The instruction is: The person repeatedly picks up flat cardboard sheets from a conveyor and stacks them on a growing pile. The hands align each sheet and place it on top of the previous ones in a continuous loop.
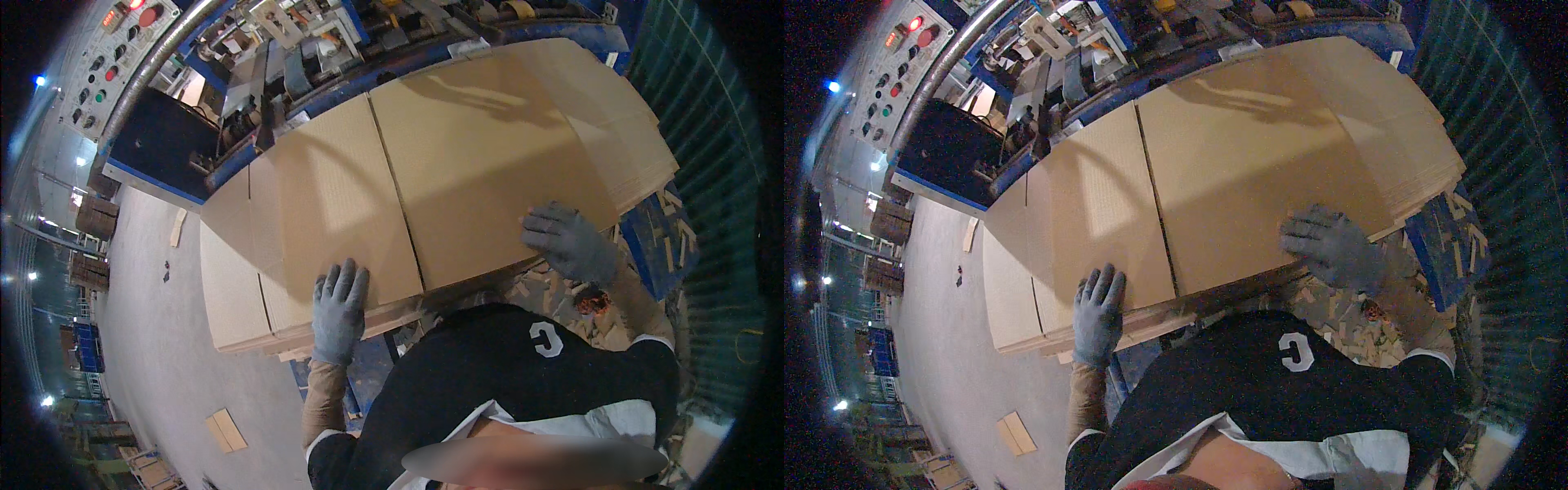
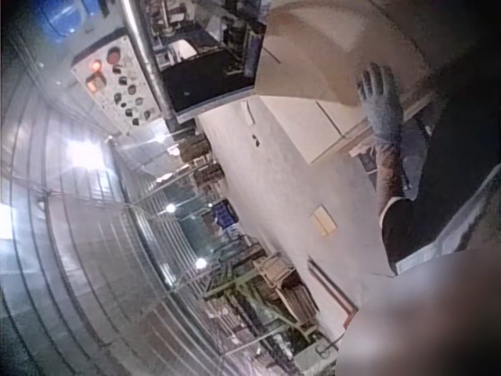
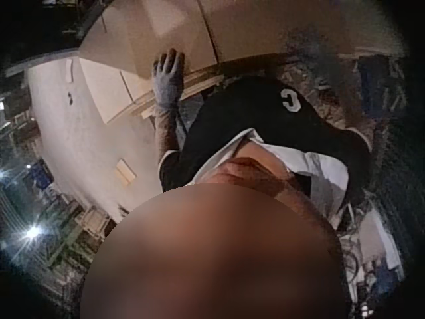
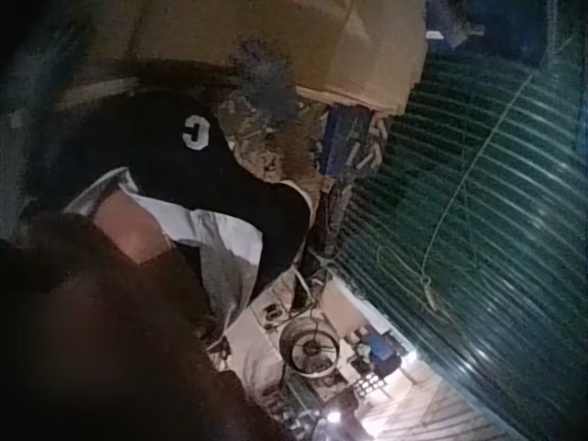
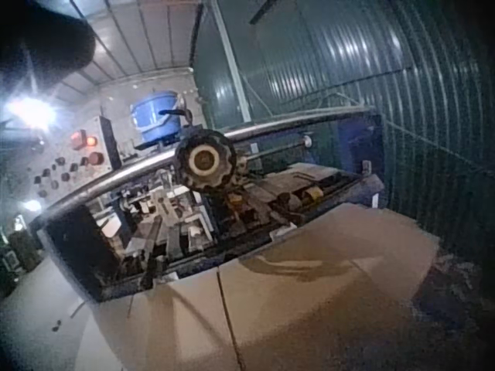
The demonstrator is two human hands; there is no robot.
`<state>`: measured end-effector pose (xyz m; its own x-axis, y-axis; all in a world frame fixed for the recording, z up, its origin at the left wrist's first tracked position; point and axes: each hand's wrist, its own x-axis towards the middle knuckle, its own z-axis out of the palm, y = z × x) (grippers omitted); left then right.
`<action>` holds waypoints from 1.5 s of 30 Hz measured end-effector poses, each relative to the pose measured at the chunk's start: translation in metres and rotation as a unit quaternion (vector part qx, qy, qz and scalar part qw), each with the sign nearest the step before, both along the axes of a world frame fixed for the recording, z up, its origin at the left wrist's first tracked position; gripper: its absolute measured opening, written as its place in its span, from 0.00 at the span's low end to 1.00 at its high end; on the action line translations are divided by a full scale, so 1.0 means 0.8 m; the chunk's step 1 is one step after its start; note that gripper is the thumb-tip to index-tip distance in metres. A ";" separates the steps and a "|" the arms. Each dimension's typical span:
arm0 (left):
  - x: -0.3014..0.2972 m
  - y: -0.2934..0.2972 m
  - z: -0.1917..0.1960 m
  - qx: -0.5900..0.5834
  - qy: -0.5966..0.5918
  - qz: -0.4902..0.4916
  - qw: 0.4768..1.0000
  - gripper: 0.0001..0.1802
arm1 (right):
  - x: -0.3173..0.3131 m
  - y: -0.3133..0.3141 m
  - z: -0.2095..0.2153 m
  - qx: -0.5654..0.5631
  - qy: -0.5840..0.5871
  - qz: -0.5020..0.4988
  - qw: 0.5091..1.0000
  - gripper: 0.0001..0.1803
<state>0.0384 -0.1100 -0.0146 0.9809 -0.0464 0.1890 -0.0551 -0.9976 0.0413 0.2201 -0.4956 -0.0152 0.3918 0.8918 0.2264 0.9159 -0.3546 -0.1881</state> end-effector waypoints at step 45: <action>-0.097 0.206 -0.042 -0.400 -0.490 0.543 0.553 0.46 | 0.165 -0.151 -0.087 0.337 -0.150 -0.614 0.698 0.22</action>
